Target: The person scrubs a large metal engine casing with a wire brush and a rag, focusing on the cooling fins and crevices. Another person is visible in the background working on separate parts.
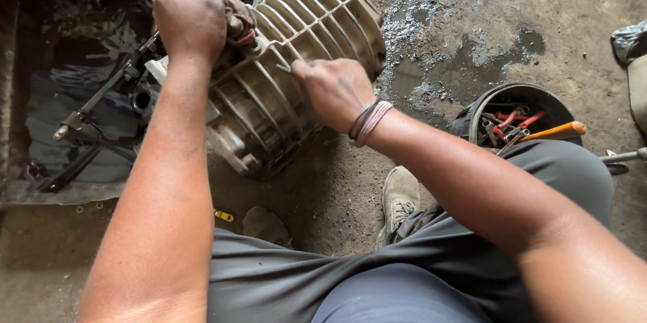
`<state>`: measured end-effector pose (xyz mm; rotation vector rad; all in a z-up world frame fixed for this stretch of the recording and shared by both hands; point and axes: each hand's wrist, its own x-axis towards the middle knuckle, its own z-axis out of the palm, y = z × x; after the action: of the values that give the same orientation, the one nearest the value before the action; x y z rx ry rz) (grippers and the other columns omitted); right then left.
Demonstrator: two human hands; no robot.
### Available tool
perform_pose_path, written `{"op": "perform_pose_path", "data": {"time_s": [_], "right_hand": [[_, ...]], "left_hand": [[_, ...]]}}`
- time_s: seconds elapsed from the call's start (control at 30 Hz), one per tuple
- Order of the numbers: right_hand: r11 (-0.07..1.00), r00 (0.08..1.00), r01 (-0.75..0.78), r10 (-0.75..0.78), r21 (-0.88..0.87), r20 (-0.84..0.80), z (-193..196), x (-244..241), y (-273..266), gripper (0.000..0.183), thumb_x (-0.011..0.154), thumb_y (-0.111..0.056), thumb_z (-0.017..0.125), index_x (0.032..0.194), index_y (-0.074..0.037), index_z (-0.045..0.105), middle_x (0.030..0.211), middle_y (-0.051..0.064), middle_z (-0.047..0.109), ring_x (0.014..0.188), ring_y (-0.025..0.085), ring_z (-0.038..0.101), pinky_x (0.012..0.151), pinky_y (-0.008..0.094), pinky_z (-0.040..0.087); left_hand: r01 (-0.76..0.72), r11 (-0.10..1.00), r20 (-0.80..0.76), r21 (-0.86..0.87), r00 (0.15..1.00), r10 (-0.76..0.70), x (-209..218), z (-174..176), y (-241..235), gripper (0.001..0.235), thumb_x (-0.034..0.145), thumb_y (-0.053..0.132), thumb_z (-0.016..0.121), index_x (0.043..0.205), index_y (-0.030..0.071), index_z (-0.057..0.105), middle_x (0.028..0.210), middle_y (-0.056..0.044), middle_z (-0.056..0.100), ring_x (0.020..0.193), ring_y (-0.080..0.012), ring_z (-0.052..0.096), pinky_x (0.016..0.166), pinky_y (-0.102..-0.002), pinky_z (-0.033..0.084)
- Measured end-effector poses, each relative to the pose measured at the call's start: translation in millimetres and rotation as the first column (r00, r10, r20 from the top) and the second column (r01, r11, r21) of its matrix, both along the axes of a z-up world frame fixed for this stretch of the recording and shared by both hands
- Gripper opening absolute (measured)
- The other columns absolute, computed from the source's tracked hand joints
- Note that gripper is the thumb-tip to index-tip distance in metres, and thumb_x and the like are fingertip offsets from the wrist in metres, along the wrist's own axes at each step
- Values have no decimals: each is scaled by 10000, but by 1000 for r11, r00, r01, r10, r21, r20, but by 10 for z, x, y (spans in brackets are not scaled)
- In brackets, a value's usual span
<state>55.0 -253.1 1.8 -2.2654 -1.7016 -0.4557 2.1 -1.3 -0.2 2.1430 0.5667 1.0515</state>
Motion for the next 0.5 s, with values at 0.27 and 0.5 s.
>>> {"op": "perform_pose_path", "data": {"time_s": [0.27,0.5], "right_hand": [[977,991,128,-131,-170,-9,115,72,346,190,980,-83,530,881,-77,692,545,45,606,430,151,551,364,337,434],[998,998,54,-54,-26,17,117,-84,294,132,913,-221,635,841,-113,662,564,68,633,499,228,614,448,407,465]], "left_hand": [[-28,997,-58,-69,998,24,56,-7,-8,384,1035,291,683,665,190,666,587,42,675,491,-57,644,458,-269,532],[-32,988,-66,-152,998,22,90,14,-35,394,1023,325,649,648,206,646,597,36,677,503,-73,670,473,-277,552]]}}
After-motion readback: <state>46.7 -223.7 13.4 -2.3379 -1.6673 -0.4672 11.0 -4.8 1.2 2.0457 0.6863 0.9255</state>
